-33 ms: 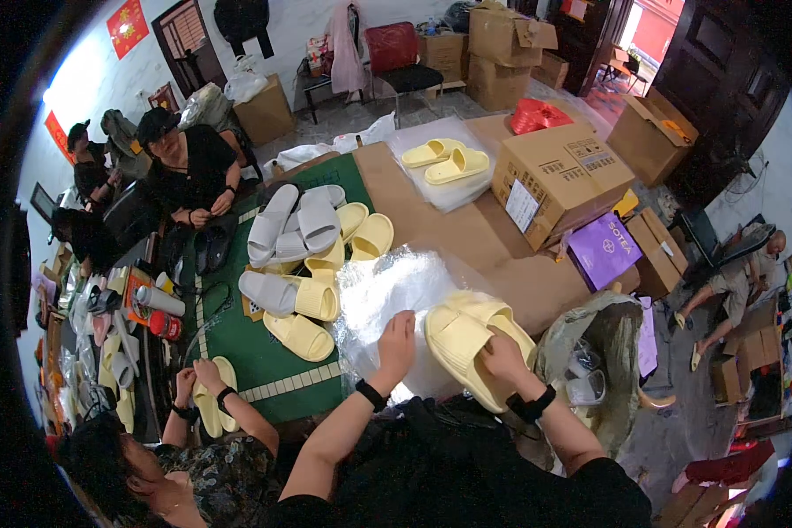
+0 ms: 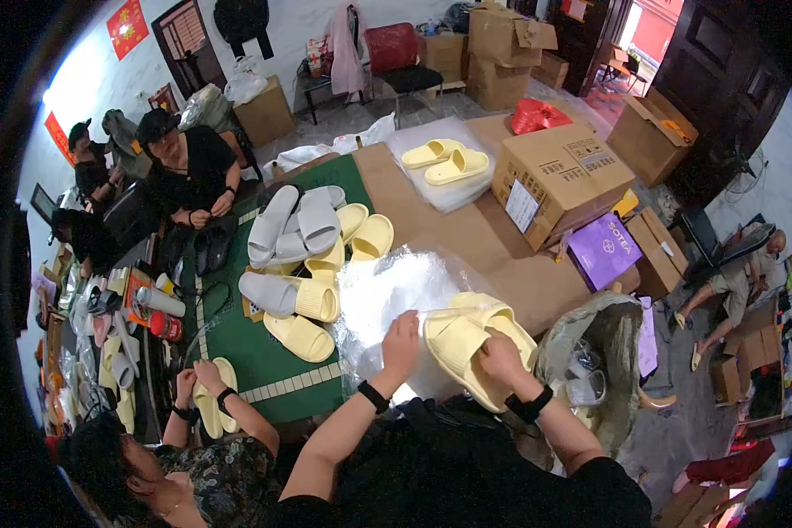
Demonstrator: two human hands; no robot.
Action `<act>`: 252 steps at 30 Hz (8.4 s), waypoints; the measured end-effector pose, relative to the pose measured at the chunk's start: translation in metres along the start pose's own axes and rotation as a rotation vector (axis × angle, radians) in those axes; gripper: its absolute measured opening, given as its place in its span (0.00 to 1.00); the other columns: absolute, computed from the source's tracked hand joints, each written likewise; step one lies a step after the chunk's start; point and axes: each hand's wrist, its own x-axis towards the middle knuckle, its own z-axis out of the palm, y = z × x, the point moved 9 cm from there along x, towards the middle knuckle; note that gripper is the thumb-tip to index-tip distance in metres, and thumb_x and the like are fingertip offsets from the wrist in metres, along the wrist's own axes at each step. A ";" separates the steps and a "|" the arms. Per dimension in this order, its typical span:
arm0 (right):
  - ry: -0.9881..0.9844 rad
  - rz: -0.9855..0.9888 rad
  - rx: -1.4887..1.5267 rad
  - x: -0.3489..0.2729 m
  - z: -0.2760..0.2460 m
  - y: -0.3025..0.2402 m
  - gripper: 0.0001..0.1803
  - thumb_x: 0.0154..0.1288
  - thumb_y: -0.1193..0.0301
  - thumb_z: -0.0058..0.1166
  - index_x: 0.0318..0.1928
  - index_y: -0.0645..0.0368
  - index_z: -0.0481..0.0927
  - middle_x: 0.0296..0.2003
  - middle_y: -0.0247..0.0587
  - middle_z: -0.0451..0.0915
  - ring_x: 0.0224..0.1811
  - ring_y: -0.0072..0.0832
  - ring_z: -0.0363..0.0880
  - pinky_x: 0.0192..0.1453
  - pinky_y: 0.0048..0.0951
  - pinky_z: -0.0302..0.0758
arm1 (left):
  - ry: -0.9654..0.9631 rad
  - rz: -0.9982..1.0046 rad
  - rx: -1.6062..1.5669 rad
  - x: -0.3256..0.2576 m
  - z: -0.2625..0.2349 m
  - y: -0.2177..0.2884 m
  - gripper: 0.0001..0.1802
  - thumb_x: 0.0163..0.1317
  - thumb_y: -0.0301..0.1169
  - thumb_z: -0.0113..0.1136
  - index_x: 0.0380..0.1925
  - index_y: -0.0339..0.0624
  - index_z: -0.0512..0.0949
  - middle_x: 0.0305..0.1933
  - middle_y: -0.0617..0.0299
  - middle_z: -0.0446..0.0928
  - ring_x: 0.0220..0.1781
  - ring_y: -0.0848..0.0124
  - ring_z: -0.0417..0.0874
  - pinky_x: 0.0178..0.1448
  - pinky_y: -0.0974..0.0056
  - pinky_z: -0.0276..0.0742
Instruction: Packing pairs of slippers into plastic bags and placing them into a larger transport bag.
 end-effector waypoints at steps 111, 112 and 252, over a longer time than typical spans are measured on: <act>0.371 0.191 0.536 0.090 0.006 0.017 0.23 0.51 0.69 0.50 0.51 0.59 0.71 0.46 0.54 0.75 0.45 0.47 0.75 0.47 0.42 0.70 | -0.774 -0.398 -0.187 -0.109 0.098 -0.159 0.15 0.59 0.39 0.51 0.42 0.45 0.78 0.40 0.48 0.79 0.42 0.58 0.79 0.46 0.60 0.73; 0.501 0.188 0.308 0.088 0.009 0.008 0.21 0.49 0.70 0.50 0.48 0.59 0.74 0.45 0.53 0.75 0.47 0.51 0.72 0.49 0.47 0.68 | -0.815 -0.227 -0.080 -0.123 0.104 -0.171 0.16 0.59 0.42 0.50 0.42 0.48 0.78 0.38 0.45 0.78 0.43 0.52 0.78 0.47 0.56 0.73; 0.598 -0.552 -0.365 0.077 0.121 -0.076 0.31 0.52 0.54 0.52 0.52 0.62 0.69 0.54 0.58 0.64 0.60 0.55 0.56 0.62 0.57 0.51 | -0.343 0.104 0.287 -0.058 0.023 -0.008 0.31 0.57 0.25 0.47 0.61 0.67 0.62 0.70 0.58 0.46 0.72 0.48 0.41 0.66 0.34 0.37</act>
